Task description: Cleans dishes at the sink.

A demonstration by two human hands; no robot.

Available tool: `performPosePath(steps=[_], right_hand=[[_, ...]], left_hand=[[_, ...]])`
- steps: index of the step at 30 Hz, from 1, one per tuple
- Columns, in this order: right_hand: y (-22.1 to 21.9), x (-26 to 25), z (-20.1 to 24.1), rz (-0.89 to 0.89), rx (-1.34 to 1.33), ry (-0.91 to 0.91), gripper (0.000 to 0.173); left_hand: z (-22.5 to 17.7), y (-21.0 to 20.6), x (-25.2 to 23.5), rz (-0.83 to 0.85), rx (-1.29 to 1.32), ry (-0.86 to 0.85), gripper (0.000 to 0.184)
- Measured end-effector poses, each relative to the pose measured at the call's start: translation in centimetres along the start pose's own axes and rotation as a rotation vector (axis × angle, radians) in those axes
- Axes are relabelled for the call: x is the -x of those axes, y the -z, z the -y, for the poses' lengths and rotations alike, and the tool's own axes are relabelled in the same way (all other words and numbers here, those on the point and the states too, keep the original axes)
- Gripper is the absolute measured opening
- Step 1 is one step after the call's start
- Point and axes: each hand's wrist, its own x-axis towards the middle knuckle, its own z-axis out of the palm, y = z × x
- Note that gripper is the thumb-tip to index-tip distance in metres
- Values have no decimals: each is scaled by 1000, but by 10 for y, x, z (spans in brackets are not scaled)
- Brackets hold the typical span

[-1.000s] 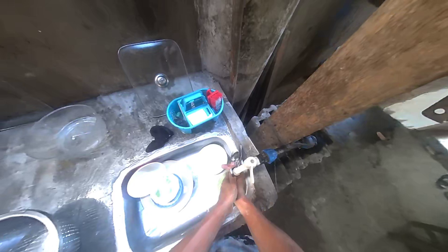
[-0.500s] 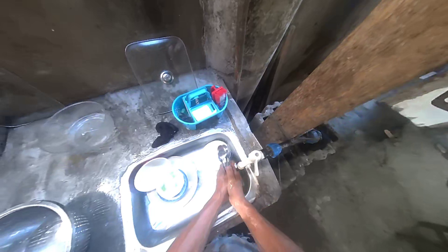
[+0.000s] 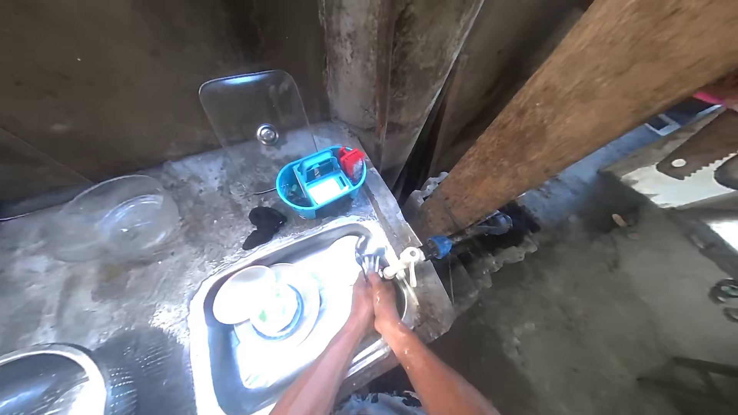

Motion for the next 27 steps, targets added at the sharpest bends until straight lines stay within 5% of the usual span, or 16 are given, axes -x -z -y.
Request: performPosePath(steps=[3,6,9,12,15,18,22,27], right_hand=[[13,-14,14,136,42,-112,35],[16,-29,10,177,-252,74,30],[8,-34,7,88,-430,170,23],[11,-29,2,25,-221,162,20],[6,-22,0,-54,72,68,34],[1,-20,-3,-43,117,190,45],[7,-18,14,-139,567,235,40],[21,-9,35,143,619,170,53]], left_hand=[[-23,1,26,39,93,218,32],[-16,16,41,255,238,446,50],[-5,33,42,378,218,452,50],[-3,46,31,493,250,399,37],[-9,43,25,390,233,365,24],[-11,33,28,256,152,423,37],[-5,35,32,245,80,428,49],[-3,31,26,181,1,291,23]])
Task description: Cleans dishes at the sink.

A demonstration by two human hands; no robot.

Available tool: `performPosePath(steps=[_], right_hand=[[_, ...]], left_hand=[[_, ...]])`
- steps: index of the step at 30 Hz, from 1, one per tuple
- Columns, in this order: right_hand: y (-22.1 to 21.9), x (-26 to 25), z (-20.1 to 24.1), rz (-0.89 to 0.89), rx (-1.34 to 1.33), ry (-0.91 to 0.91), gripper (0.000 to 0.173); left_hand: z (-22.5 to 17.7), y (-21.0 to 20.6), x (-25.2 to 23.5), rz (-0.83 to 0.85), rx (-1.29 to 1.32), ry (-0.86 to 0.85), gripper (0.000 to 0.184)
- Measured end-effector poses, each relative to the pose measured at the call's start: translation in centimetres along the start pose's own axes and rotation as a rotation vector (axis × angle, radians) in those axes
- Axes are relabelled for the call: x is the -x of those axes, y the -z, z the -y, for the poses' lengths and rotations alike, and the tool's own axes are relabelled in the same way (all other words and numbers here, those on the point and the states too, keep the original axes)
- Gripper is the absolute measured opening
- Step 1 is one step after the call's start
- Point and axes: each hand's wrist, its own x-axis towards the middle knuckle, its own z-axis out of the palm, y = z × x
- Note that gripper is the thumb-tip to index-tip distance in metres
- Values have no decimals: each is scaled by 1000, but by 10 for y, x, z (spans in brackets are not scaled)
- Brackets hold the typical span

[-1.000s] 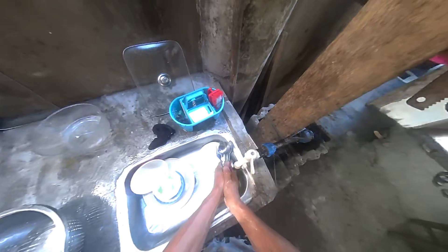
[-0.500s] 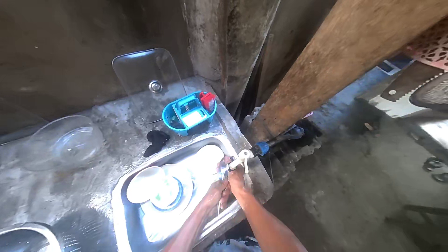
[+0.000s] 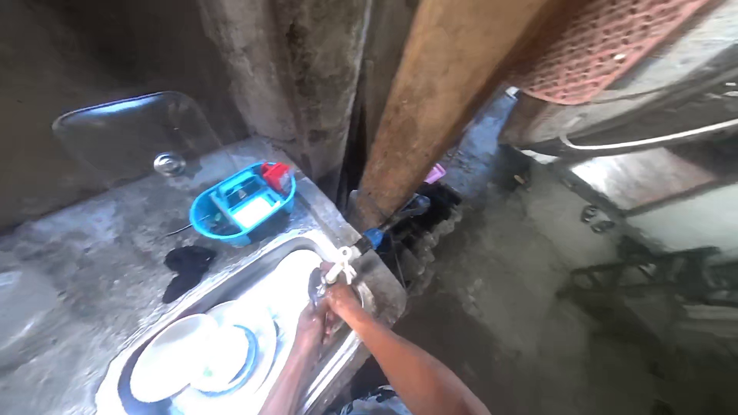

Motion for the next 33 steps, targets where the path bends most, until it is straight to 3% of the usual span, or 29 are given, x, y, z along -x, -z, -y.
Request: performPosePath(steps=[3,5,8,10,12,13,16,20,24,27,29,33], right_hand=[[5,4,-4,55,-93,81,58],[7,3,-2,-6,11,30,41],[7,-5,-11,-110,29,1,34],[8,-8,-15,-49,-71,53,38],[8,-10,-19,39,-186,135,55],[10,-9,-20,42,-178,145,50],[13,-7,-17,-8,-72,90,24],[1,-11,-23,-104,-115,-7,33],[-10,-1,-22,-102,-278,207,43],[-6,-1,-16,-176,-263,188,35],[-6,-8,-23,-170,-191,203,33],[-11,-9,-28,-172,-208,278,44]], left_hand=[[-8,0,-1,-70,-58,4,38],[-10,-4,-1,-60,-52,0,43],[-9,1,-1,133,38,11,35],[-8,10,-3,289,108,55,30],[-8,17,-2,376,98,119,34],[-9,18,0,396,68,146,37],[-8,24,2,394,-7,159,46],[3,24,3,321,-66,42,30],[7,13,0,135,-134,66,47],[4,15,-2,173,-137,30,46],[2,20,-5,217,-113,3,34],[-9,20,-12,225,-109,-31,26]])
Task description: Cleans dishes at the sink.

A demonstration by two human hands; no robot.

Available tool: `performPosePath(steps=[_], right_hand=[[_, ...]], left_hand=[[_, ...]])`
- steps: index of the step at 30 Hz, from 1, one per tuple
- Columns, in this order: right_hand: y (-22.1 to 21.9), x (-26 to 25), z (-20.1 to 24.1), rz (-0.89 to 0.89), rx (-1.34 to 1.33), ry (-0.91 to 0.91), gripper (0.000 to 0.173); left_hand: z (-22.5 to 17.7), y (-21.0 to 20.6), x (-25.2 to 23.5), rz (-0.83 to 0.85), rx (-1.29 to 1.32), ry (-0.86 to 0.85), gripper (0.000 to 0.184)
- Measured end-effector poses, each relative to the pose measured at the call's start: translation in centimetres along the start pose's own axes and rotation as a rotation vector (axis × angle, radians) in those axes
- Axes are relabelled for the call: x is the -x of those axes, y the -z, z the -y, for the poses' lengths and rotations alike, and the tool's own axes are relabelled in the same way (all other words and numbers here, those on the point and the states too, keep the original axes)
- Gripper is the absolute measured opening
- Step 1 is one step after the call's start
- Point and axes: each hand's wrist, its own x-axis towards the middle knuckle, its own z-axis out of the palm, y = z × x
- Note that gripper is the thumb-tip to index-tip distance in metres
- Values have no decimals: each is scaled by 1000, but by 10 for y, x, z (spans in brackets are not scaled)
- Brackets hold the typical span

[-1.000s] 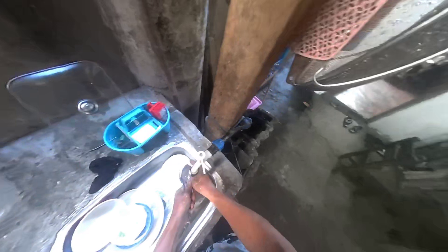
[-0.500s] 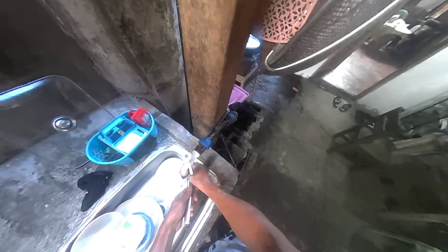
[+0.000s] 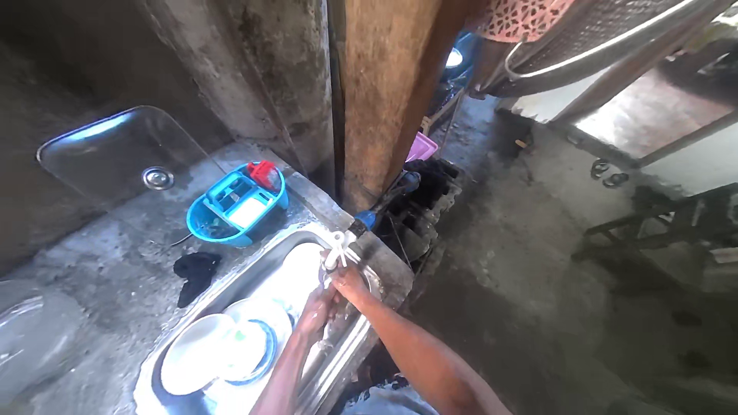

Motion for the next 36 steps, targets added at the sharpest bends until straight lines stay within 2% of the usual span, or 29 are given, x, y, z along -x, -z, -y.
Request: performPosePath(steps=[2,3,6,7,11,16,23,25,27,28,30,33,36], right_hand=[[3,1,9,25,-137,-119,60],[3,1,13,43,-223,-182,61],[-1,-4,20,41,-472,-243,29],[-3,-7,22,9,-512,-237,25],[1,-15,21,-44,-617,-198,26],[-2,-13,25,-107,-632,-236,27],[-12,-29,11,-42,-781,-299,29],[-18,-28,9,-5,-712,-264,35],[-27,-22,6,37,-485,-247,44],[-30,-18,5,53,-356,-276,47],[-31,-9,2,111,-203,-316,43],[-16,6,1,228,-173,-266,47],[5,-16,0,370,-165,-147,41]], left_hand=[[-2,1,-3,25,-7,0,27],[-1,1,-5,19,-7,-5,30],[2,3,-16,43,-5,-82,41],[3,3,-19,59,6,-112,40],[6,3,-21,117,41,-135,36],[17,-16,-24,-2,120,-143,52],[27,-13,-11,4,180,-189,37],[30,-18,-9,-129,151,-226,32],[28,-33,-12,-433,49,-271,29],[24,-41,-12,-580,15,-277,32],[11,-52,-18,-736,82,-284,40],[-3,-55,-37,-793,281,-349,37],[9,-65,-57,-731,467,-496,38]])
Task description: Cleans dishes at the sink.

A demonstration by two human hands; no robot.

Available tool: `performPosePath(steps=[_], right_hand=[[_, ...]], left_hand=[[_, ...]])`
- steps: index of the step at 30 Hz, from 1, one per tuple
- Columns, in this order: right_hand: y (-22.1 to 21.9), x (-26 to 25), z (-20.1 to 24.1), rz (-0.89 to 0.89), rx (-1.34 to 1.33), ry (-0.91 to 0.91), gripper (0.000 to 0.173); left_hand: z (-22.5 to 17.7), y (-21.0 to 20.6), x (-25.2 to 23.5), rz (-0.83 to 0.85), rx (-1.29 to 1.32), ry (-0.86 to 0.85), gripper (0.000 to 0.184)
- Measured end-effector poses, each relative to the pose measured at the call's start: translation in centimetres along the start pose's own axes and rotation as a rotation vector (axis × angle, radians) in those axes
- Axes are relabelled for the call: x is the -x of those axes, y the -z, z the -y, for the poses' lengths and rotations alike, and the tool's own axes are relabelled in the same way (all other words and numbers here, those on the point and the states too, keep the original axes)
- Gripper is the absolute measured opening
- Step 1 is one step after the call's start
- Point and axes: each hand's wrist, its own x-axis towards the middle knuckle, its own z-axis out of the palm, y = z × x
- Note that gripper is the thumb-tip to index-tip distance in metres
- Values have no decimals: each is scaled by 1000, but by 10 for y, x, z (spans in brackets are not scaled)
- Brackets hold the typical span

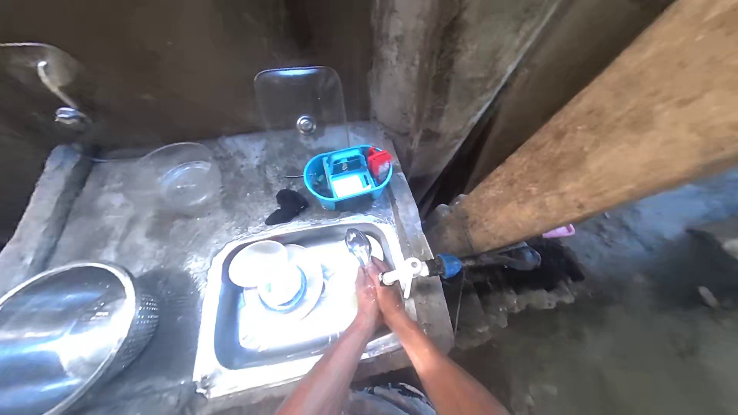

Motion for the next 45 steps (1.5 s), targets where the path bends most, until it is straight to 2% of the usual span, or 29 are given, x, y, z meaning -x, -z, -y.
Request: performPosePath(steps=[2,3,4,5,7,8,9,10,11,12,13,16,17,19,21,22,24,26,27,29,30,31,33,36,37,39,41,43,45], right_hand=[[22,-24,-12,153,-113,-65,32],[35,-33,-19,239,-255,-165,32],[48,-35,-19,309,-363,-311,41],[55,-26,0,301,-414,-466,46],[54,-1,56,89,-353,-658,45],[53,5,64,41,-283,-627,41],[51,7,53,2,-219,-533,31],[45,7,34,-42,-205,-378,20],[40,4,4,-37,-182,-213,25],[35,3,-11,-30,-140,-131,34],[30,4,-8,-24,-95,-139,40],[24,23,47,28,8,-257,41],[20,20,37,28,12,-203,40],[13,0,3,48,-80,-134,38],[19,-14,4,164,-299,-240,27],[21,-21,-2,210,-433,-294,22],[26,-28,-18,245,-606,-370,31],[20,-22,-15,203,-625,-334,25],[14,-19,-10,113,-582,-297,20],[8,-21,-9,-11,-445,-133,32],[10,-25,-13,-9,-364,-52,38],[11,-28,-15,17,-296,-1,35],[12,-34,-19,55,-281,66,16],[13,-41,-29,121,-264,100,20],[15,-41,-29,157,-195,122,31],[26,-34,-12,263,126,138,58],[41,-21,16,364,541,165,69],[62,-8,37,458,922,258,60],[87,2,57,551,1175,273,50]], left_hand=[[-12,-19,14,-61,90,150,33],[-19,-28,19,-69,165,252,26],[-29,-34,23,5,288,377,32],[-43,-39,29,103,413,492,43],[-73,-54,41,168,486,562,49],[-74,-60,41,96,413,506,46],[-59,-59,37,-4,315,353,36],[-31,-50,30,-23,223,100,18],[3,-35,15,-2,95,-132,25],[17,-30,6,-36,-80,-211,37],[16,-30,3,-97,-221,-219,41],[0,-32,1,-234,-360,-87,34],[3,-27,1,-238,-382,-81,34],[-14,-19,12,-136,-432,1,35],[-46,-18,31,-27,-419,219,30],[-51,-15,37,20,-351,330,22],[-54,-2,40,207,-69,594,33],[-56,12,38,281,-38,647,35],[-58,17,39,289,-132,626,34],[-61,25,44,290,-332,581,33],[-62,30,49,297,-358,584,33],[-63,35,52,307,-339,596,33],[-63,43,56,340,-261,628,32],[-54,51,60,317,-179,627,31],[-51,54,61,297,-180,616,30],[-47,58,63,258,-221,581,31],[-49,62,64,241,-418,510,34],[-56,63,63,265,-855,408,40],[-72,52,65,306,-1311,421,43]])
